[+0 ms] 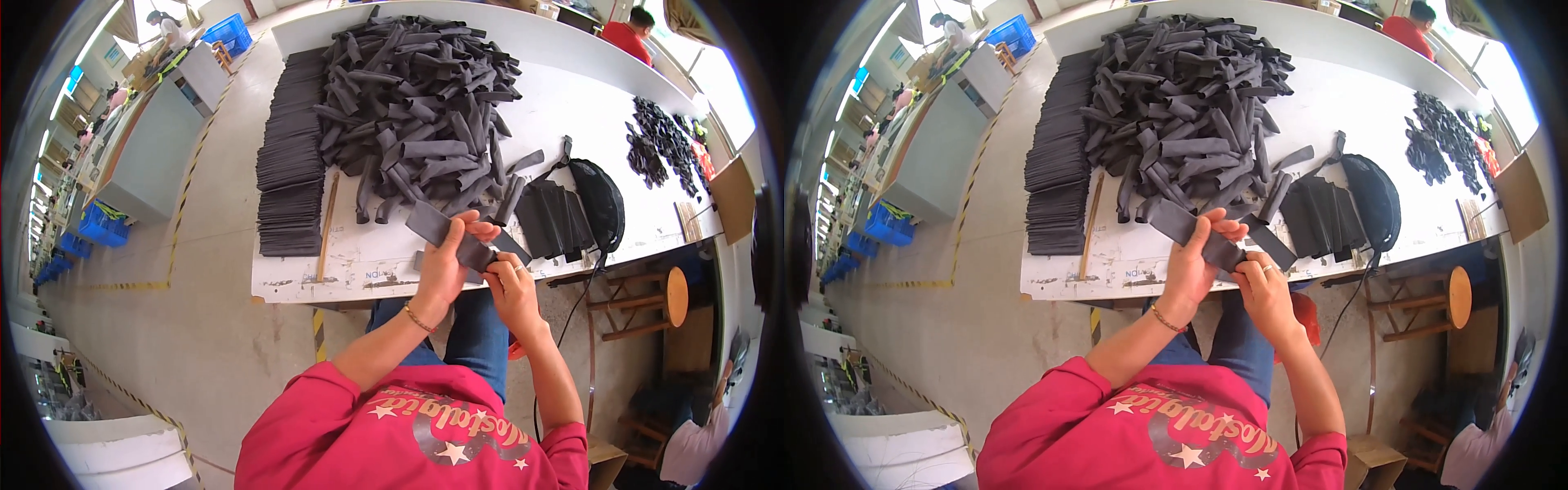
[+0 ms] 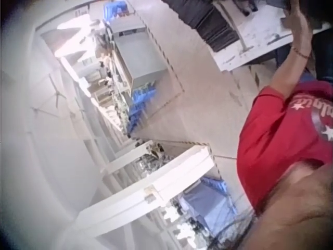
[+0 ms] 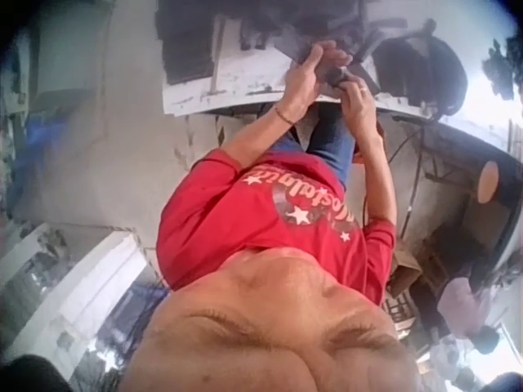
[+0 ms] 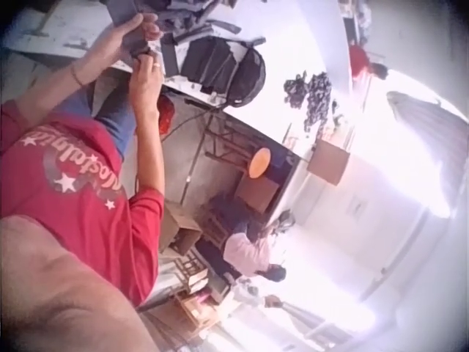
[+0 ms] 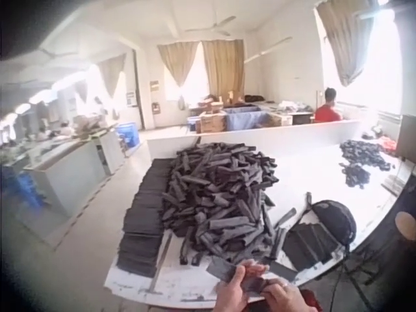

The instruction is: Inspecting and sorting grey foam covers in a manufacturing facility.

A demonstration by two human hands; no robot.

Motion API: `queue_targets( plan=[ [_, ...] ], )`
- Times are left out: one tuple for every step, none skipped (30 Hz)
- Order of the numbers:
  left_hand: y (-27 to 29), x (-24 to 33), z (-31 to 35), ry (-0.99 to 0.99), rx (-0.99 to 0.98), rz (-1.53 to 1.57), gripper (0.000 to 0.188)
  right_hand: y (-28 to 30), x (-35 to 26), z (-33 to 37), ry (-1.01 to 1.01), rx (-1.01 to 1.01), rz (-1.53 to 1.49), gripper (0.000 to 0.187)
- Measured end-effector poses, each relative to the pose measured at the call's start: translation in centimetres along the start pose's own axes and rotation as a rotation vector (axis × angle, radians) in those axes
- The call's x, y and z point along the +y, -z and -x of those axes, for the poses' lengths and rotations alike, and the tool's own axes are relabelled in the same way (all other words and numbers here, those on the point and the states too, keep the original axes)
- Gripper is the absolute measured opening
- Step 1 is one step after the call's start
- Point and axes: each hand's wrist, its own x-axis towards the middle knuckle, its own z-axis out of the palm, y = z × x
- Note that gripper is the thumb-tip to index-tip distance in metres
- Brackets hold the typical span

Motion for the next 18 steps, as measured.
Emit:
queue_targets(
  plan=[
    [-0.1,-0.3,0.2,0.020,-0.030,0.036,0.034,0.0,-0.1,-0.3,0.011,0.020,-0.002,0.015],
    [-0.2,-0.5,0.5,0.017,-0.028,0.032,0.033,-0.1,0.0,-0.5,0.023,0.028,-0.025,0.015],
    [-0.1,-0.6,0.6,0.012,-0.026,0.030,0.033,-0.2,0.0,-0.6,0.027,0.027,-0.030,0.015],
    [0.0,-0.7,0.6,0.012,-0.036,0.021,0.032,-0.2,0.0,-0.8,0.027,0.020,-0.052,0.015],
    [-0.1,-0.7,0.7,0.013,-0.044,0.015,0.032,-0.2,0.0,-0.8,0.025,0.010,-0.071,0.014],
    [-0.1,-0.7,0.7,0.012,-0.051,0.018,0.032,-0.2,0.1,-0.8,0.026,0.008,-0.072,0.014],
    [-0.1,-0.8,0.8,0.011,-0.049,0.019,0.032,-0.3,0.1,-0.8,0.032,0.014,-0.067,0.014],
    [-0.1,-0.7,0.7,0.022,-0.046,0.024,0.032,-0.3,0.2,-0.8,0.038,0.019,-0.063,0.014],
    [-0.1,-0.7,0.7,0.033,-0.044,0.030,0.032,-0.4,0.3,-0.8,0.039,0.018,-0.064,0.014],
    [0.0,-0.6,0.7,0.032,-0.043,0.030,0.032,-0.3,0.4,-0.7,0.040,0.010,-0.075,0.014],
    [0.2,-0.6,0.6,0.045,-0.045,0.037,0.033,-0.3,0.5,-0.7,0.041,0.003,-0.084,0.014],
    [0.4,-0.5,0.5,0.058,-0.047,0.043,0.033,-0.3,0.5,-0.8,0.040,0.003,-0.083,0.014],
    [0.6,-0.4,0.4,0.060,-0.047,0.044,0.033,-0.2,0.5,-1.0,0.054,-0.001,-0.080,0.014],
    [0.6,-0.2,0.3,0.052,-0.041,0.049,0.033,-0.1,0.5,-1.0,0.066,-0.006,-0.074,0.014],
    [0.7,0.1,0.1,0.044,-0.035,0.053,0.034,-0.1,0.6,-0.9,0.063,-0.005,-0.072,0.014],
    [0.7,0.4,0.0,0.030,-0.010,0.036,0.034,0.0,0.7,-0.8,0.061,-0.018,-0.059,0.017],
    [0.6,0.5,0.0,0.031,-0.010,0.036,0.034,0.0,0.8,-0.7,0.061,-0.032,-0.048,0.019],
    [0.5,0.6,0.0,0.027,-0.033,0.024,0.034,0.1,0.8,-0.8,0.060,-0.031,-0.048,0.019]
  ],
)
